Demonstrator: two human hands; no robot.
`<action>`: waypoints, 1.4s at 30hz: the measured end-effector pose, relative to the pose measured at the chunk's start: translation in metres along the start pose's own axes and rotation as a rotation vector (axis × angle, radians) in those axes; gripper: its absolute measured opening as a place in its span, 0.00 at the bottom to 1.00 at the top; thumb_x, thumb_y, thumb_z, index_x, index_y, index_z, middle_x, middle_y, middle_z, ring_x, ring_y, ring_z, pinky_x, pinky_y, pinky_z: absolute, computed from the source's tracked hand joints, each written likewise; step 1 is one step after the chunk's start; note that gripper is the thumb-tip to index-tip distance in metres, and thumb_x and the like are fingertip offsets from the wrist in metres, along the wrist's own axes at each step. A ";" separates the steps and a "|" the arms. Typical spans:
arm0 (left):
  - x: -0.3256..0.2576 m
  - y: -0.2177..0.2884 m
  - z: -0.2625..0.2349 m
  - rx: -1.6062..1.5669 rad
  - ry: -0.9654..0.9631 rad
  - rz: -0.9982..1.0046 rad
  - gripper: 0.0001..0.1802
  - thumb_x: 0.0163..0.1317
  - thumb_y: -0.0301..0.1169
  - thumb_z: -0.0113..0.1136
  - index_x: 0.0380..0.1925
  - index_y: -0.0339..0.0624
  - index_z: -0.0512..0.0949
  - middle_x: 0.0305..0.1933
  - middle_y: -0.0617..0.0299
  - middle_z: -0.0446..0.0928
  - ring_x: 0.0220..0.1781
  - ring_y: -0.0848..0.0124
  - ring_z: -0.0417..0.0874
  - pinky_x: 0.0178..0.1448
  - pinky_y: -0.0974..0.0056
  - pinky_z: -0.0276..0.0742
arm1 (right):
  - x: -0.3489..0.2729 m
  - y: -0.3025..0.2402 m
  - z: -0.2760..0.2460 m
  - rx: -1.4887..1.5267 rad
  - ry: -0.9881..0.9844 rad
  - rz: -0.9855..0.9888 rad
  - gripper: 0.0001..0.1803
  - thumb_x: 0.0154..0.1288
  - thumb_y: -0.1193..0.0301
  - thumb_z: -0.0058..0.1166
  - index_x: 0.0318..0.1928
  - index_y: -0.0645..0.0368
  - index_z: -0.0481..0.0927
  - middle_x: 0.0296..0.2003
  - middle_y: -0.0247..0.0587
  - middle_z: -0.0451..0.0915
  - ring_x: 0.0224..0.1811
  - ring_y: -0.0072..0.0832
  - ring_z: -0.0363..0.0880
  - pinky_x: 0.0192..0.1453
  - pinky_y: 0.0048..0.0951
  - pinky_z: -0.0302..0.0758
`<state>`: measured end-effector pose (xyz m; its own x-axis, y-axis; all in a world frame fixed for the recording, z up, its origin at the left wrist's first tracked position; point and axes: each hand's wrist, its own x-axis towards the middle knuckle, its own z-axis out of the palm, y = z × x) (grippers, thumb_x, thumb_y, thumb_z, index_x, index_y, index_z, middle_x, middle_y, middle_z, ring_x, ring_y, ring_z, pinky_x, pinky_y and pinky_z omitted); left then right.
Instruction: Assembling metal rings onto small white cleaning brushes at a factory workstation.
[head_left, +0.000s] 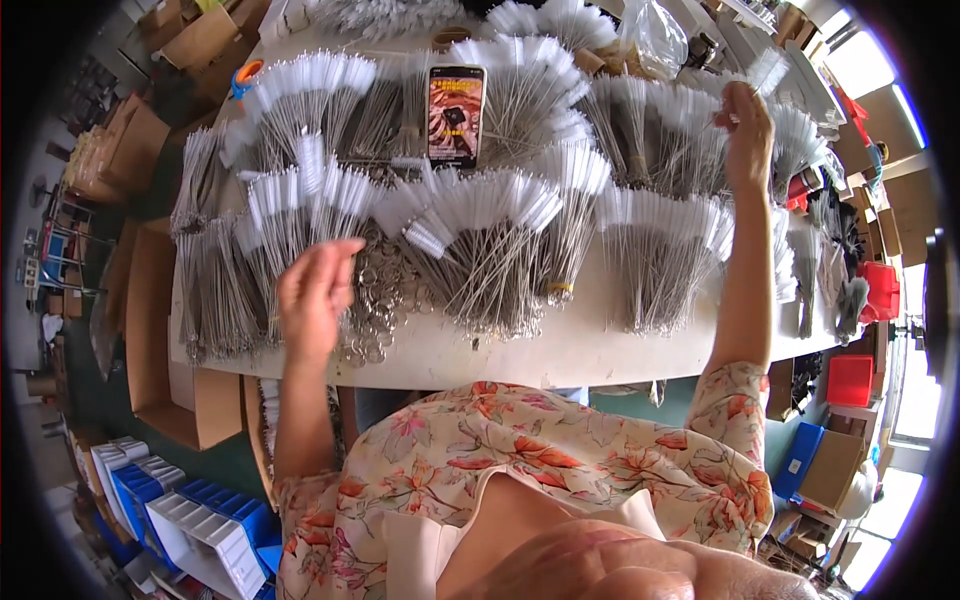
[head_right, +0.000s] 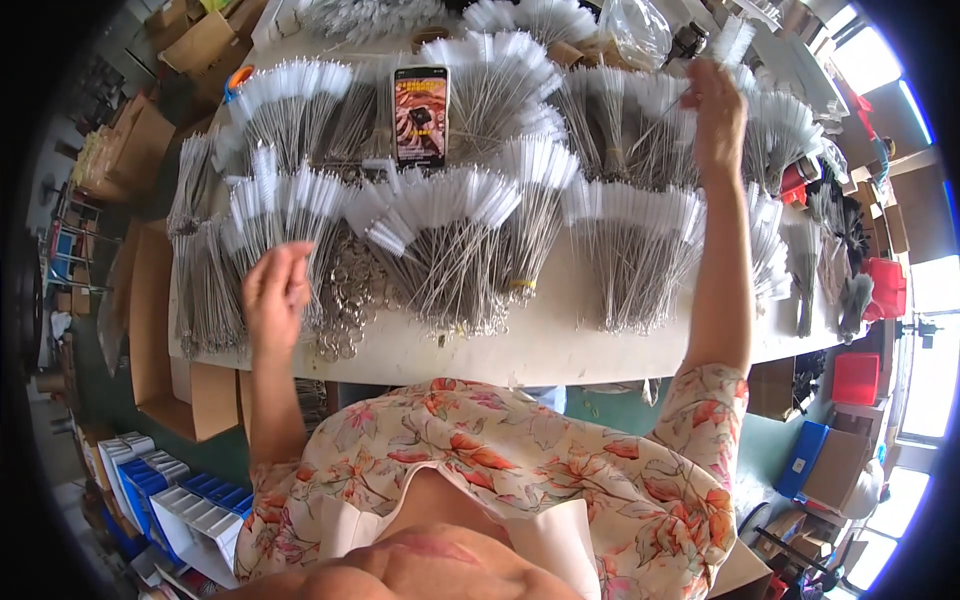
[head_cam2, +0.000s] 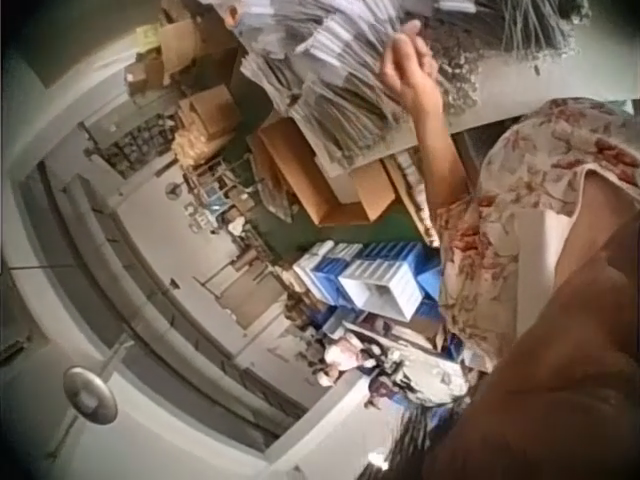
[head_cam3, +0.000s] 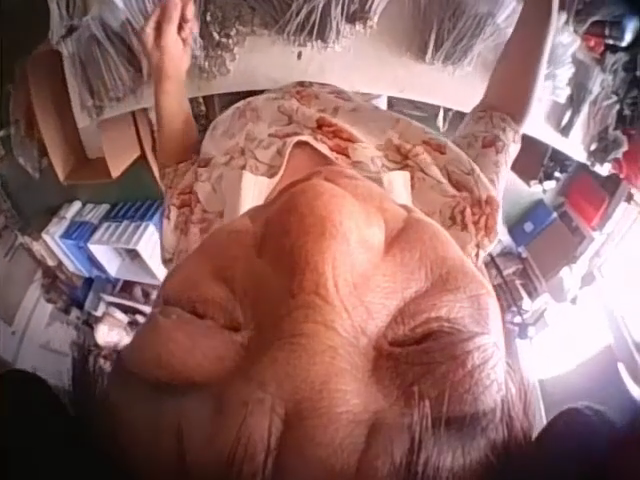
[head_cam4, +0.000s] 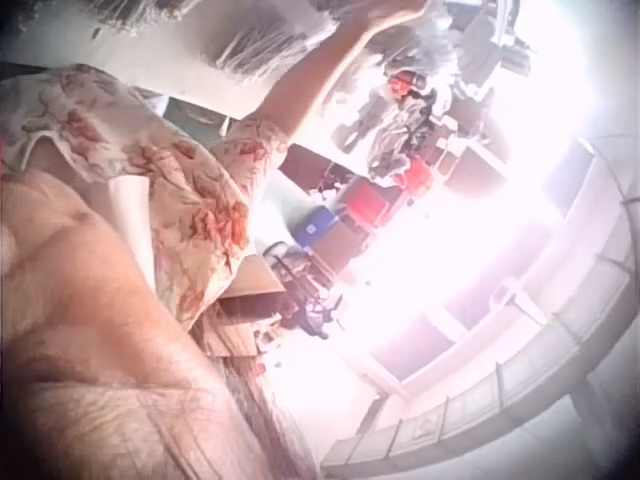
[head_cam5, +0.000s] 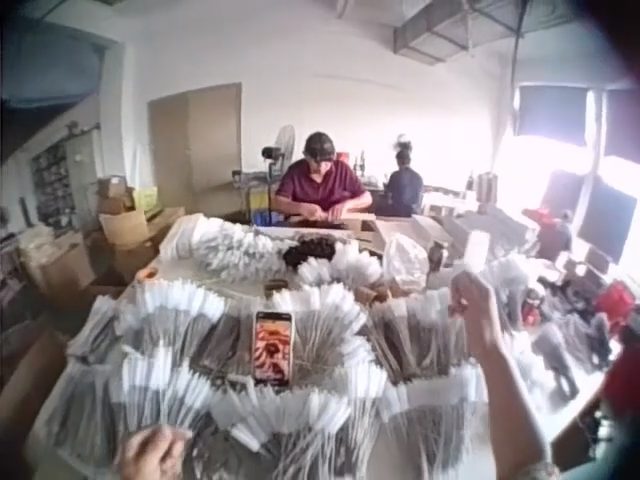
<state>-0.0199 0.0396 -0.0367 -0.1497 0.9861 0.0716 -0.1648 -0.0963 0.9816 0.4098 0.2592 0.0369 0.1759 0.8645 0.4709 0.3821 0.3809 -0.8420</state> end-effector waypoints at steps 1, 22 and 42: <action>0.000 -0.002 0.017 0.034 -0.049 0.058 0.16 0.67 0.34 0.45 0.44 0.32 0.73 0.19 0.70 0.64 0.15 0.84 0.58 0.16 0.78 0.54 | -0.030 -0.021 0.020 0.244 -0.073 0.007 0.19 0.63 0.57 0.45 0.40 0.62 0.77 0.32 0.39 0.75 0.32 0.26 0.78 0.32 0.23 0.73; -0.053 -0.063 0.082 0.532 -0.200 0.904 0.17 0.50 0.21 0.62 0.42 0.43 0.77 0.47 0.55 0.67 0.41 0.64 0.75 0.42 0.63 0.75 | -0.277 -0.073 0.136 1.412 -0.364 0.800 0.10 0.68 0.65 0.43 0.38 0.58 0.73 0.28 0.31 0.75 0.30 0.20 0.73 0.38 0.21 0.73; -0.111 -0.095 0.032 0.404 -0.436 0.468 0.12 0.49 0.26 0.64 0.34 0.36 0.75 0.29 0.55 0.77 0.27 0.63 0.79 0.29 0.65 0.74 | -0.328 -0.060 0.103 0.244 -1.250 0.705 0.08 0.62 0.71 0.51 0.34 0.63 0.78 0.21 0.32 0.77 0.19 0.16 0.70 0.24 0.19 0.67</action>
<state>0.0432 -0.0561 -0.1326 0.2971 0.8267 0.4778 0.2035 -0.5437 0.8142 0.2354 -0.0131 -0.0939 -0.6790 0.5594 -0.4755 0.3692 -0.2996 -0.8797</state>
